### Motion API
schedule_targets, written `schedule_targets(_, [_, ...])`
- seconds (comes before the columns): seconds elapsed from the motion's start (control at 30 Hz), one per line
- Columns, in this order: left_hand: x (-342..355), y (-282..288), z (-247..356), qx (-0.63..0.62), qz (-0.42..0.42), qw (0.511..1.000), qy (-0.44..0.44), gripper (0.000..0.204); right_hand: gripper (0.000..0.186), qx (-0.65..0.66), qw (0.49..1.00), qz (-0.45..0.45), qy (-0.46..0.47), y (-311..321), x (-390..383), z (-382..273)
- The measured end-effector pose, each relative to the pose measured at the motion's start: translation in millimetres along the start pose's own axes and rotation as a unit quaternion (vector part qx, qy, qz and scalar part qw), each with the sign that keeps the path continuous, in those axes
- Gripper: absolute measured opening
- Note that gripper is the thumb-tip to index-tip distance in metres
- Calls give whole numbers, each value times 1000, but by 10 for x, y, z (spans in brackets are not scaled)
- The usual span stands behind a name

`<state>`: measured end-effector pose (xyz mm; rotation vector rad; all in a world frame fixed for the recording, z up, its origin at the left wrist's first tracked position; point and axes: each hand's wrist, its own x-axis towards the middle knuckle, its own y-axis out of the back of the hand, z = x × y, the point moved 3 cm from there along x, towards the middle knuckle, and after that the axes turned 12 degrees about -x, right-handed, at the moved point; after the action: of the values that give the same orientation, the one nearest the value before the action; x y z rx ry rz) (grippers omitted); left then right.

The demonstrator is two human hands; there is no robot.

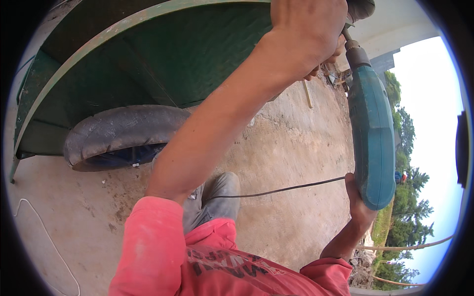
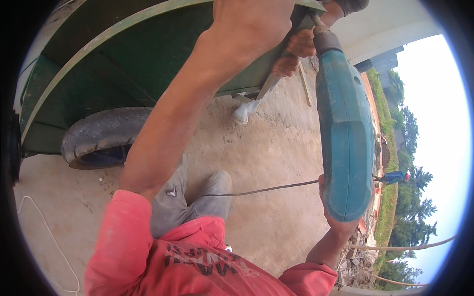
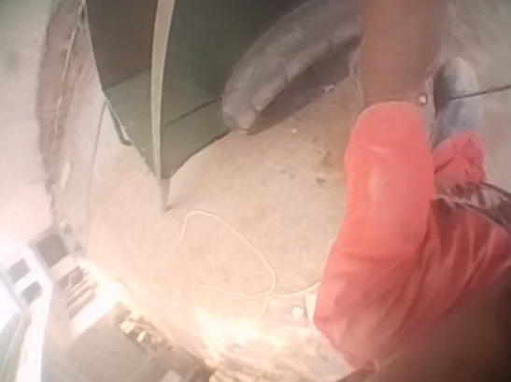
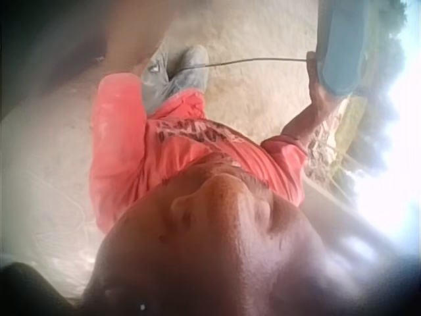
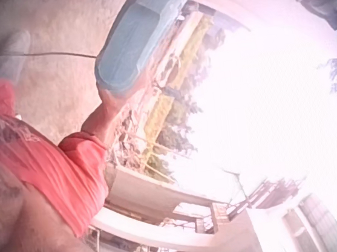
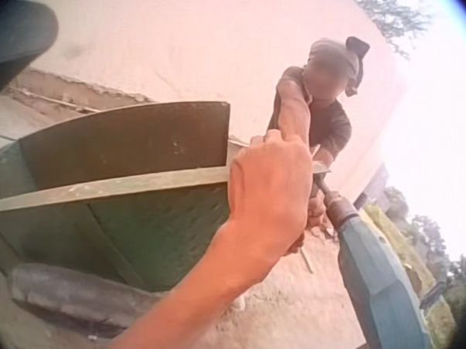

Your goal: The person drills holes and fastens components of a green wheelbarrow using a power drill and small metal parts.

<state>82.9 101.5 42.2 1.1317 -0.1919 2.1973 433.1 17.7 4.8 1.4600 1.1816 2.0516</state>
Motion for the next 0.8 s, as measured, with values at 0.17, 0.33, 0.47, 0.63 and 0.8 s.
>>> schedule_targets(0.17, [-1228, -315, 334, -332, 176, 926, -21, 26, 74, 90, 985, -112, -94, 462, -88, -85])
schedule_targets(0.33, [-1485, -479, 416, -695, -122, 665, 244, 65, 99, 196, 941, -254, -104, 131, 372, -110])
schedule_targets(0.47, [-1370, -479, 569, -727, -130, 646, 192, 75, 95, 237, 941, -212, -115, 192, 335, -105])
schedule_targets(0.63, [-1348, -481, 629, -722, -107, 651, 210, 75, 78, 274, 956, -42, -99, 26, 176, -144])
schedule_targets(0.8, [-1220, -339, 603, -648, -136, 723, 197, 72, 56, 313, 941, 77, -106, -130, 152, -300])
